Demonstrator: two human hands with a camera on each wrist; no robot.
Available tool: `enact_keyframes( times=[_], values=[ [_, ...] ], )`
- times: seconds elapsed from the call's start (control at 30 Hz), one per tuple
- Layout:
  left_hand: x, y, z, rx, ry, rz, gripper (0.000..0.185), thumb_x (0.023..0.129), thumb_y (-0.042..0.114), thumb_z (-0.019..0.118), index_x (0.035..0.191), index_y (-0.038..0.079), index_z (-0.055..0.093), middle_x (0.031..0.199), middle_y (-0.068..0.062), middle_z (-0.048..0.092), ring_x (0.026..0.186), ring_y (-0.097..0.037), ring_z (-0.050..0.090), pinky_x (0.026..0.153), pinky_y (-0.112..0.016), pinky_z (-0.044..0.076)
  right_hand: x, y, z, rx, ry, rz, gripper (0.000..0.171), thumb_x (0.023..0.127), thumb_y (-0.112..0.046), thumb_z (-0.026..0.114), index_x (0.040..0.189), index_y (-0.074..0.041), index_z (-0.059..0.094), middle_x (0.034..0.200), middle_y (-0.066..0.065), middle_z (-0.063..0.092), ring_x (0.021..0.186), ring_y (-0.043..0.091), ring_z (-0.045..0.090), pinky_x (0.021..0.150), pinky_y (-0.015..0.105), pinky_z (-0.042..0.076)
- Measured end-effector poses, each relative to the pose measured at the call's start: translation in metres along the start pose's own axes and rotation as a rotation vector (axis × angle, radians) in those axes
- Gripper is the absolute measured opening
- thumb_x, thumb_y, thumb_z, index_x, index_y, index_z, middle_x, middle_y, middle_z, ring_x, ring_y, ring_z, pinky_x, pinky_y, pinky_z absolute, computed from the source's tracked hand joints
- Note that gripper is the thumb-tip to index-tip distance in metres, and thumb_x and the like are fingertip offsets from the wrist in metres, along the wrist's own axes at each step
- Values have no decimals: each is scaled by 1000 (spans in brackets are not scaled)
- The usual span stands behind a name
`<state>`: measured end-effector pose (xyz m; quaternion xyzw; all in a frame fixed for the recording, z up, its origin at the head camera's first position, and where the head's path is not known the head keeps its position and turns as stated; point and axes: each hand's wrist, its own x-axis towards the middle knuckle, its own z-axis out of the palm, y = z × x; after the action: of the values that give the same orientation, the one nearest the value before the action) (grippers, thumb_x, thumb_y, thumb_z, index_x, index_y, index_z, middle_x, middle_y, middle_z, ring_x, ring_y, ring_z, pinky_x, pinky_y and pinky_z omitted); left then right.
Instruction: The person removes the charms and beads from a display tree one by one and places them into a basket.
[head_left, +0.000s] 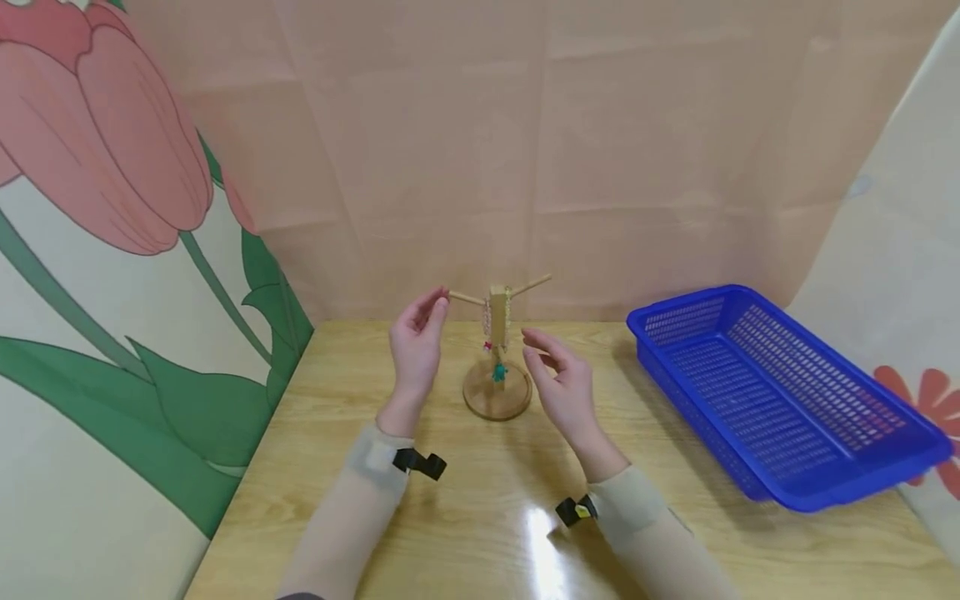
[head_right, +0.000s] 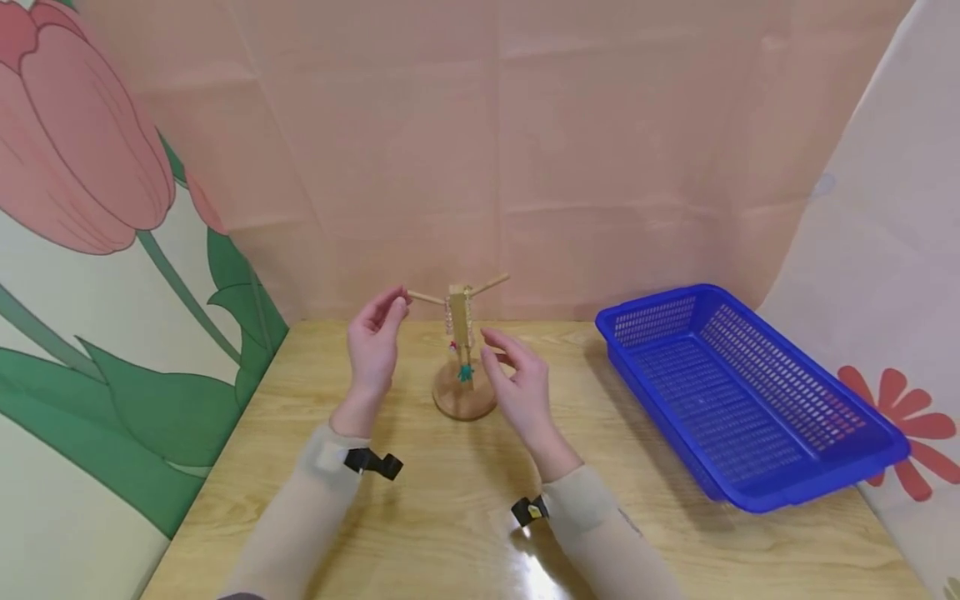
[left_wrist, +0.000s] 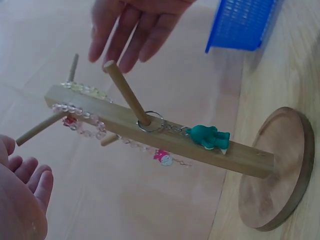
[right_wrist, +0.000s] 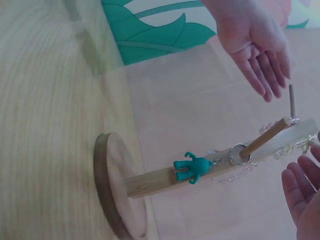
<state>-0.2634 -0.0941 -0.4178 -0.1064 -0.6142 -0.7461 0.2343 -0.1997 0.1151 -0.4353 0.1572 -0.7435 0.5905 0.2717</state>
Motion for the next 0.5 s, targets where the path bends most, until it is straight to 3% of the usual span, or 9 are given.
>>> enact_keyframes(
  times=[0.3,0.5],
  values=[
    [10,4,6,27,9,30,26,102,6,75,119,-13,73,114,-26,77,104,-33,76,95,-29,64,18,-15,9,54,58,11,23,100,8,69,122,16,71,122,31,72,111,45,70,91,18,61],
    [11,4,8,50,27,26,21,96,3,81,112,-11,76,103,-18,80,88,-14,77,86,-26,66,26,-20,16,100,93,49,21,99,7,72,118,17,72,119,30,74,108,39,72,95,42,66]
  ],
)
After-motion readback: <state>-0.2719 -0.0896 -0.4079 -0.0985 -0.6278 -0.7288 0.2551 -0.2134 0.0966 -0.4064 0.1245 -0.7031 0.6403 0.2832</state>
